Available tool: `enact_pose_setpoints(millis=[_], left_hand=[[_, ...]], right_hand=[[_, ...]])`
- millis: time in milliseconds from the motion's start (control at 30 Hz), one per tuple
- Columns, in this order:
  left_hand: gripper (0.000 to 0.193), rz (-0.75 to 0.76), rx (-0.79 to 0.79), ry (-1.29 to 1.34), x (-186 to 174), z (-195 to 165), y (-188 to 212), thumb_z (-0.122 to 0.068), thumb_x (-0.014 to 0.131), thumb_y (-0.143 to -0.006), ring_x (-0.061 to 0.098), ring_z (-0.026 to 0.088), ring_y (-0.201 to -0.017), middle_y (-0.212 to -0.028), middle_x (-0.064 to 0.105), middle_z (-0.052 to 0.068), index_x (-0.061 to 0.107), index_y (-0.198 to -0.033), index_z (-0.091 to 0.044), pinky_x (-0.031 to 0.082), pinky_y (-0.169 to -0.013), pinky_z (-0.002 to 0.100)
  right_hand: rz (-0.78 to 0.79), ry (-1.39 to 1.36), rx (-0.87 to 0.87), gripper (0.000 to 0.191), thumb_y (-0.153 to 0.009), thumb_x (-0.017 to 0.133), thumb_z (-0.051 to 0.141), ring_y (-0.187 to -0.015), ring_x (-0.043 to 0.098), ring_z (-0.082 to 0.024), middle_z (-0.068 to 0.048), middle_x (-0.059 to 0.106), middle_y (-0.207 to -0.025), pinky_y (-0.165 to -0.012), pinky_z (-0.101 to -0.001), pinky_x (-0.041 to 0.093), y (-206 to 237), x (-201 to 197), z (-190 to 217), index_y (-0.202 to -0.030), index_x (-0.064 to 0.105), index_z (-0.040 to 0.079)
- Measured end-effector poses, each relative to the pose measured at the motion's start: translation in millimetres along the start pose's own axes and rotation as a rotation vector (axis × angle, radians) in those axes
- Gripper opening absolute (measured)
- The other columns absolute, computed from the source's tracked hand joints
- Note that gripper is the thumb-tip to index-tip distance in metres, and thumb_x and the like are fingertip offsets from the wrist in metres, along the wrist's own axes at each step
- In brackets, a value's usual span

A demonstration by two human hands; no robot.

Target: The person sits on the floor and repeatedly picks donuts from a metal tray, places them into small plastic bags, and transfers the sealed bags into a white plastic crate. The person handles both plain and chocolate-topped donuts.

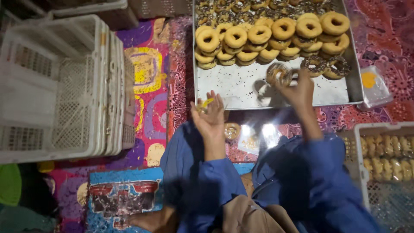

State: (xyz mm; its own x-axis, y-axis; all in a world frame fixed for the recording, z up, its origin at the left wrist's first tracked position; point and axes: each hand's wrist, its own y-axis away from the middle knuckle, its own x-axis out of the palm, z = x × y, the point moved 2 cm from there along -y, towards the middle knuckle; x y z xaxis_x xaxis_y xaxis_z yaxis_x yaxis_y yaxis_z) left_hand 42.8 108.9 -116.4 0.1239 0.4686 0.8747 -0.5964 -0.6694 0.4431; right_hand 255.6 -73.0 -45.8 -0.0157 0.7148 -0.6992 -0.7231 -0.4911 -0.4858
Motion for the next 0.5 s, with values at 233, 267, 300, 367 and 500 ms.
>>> enact_pose_setpoints(millis=[233, 267, 300, 367, 500], left_hand=[[0.038, 0.065, -0.074, -0.074, -26.1, 48.9, 9.7, -0.038, 0.063, -0.099, 0.054, 0.045, -0.127, -0.143, 0.047, 0.031, 0.056, -0.115, -0.005, 0.049, -0.104, 0.057], [0.038, 0.091, -0.049, -0.099, -26.2, 58.4, 22.8, -0.037, 0.061, -0.1, 0.054, 0.044, -0.131, -0.148, 0.045, 0.029, 0.053, -0.117, -0.004, 0.049, -0.108, 0.057], [0.039, 0.122, -0.026, -0.122, -23.3, 65.3, 35.6, -0.036, 0.059, -0.102, 0.053, 0.044, -0.135, -0.152, 0.043, 0.027, 0.05, -0.119, -0.003, 0.049, -0.112, 0.057], [0.05, 0.34, -0.059, -0.234, -3.9, 69.6, 53.0, -0.035, 0.058, -0.1, 0.051, 0.042, -0.138, -0.154, 0.044, 0.022, 0.045, -0.138, -0.005, 0.047, -0.113, 0.053], [0.066, 0.626, -0.093, -0.172, 32.9, 59.9, 79.2, -0.027, 0.057, -0.105, 0.048, 0.029, -0.142, -0.162, 0.042, 0.02, 0.03, -0.165, -0.02, 0.044, -0.115, 0.045]], right_hand=[[0.091, -0.458, 0.047, 0.057, -0.068, 0.09, 0.018, -0.103, 0.068, -0.026, -0.013, 0.069, -0.113, -0.085, -0.0355, 0.054, 98.0, -82.5, 138.2, -0.119, 0.071, 0.0], [0.079, -0.359, 0.039, 0.058, -0.066, 0.092, 0.018, -0.1, 0.068, -0.027, -0.014, 0.068, -0.109, -0.084, -0.0354, 0.054, 99.6, -84.9, 149.3, -0.117, 0.071, 0.001], [0.066, -0.26, 0.028, 0.058, -0.064, 0.093, 0.018, -0.096, 0.068, -0.028, -0.014, 0.068, -0.105, -0.084, -0.0353, 0.054, 96.1, -83.1, 157.6, -0.115, 0.072, 0.002], [0.042, -0.212, -0.113, 0.062, -0.061, 0.091, 0.014, -0.094, 0.064, -0.033, -0.017, 0.064, -0.1, -0.082, -0.0399, 0.052, 86.6, -81.4, 170.8, -0.118, 0.073, 0.002], [0.226, -0.55, -0.367, 0.069, -0.065, 0.073, -0.002, -0.091, 0.06, -0.036, -0.022, 0.058, -0.101, -0.079, -0.0419, 0.051, 68.3, -77.1, 180.8, -0.132, 0.06, -0.008]])
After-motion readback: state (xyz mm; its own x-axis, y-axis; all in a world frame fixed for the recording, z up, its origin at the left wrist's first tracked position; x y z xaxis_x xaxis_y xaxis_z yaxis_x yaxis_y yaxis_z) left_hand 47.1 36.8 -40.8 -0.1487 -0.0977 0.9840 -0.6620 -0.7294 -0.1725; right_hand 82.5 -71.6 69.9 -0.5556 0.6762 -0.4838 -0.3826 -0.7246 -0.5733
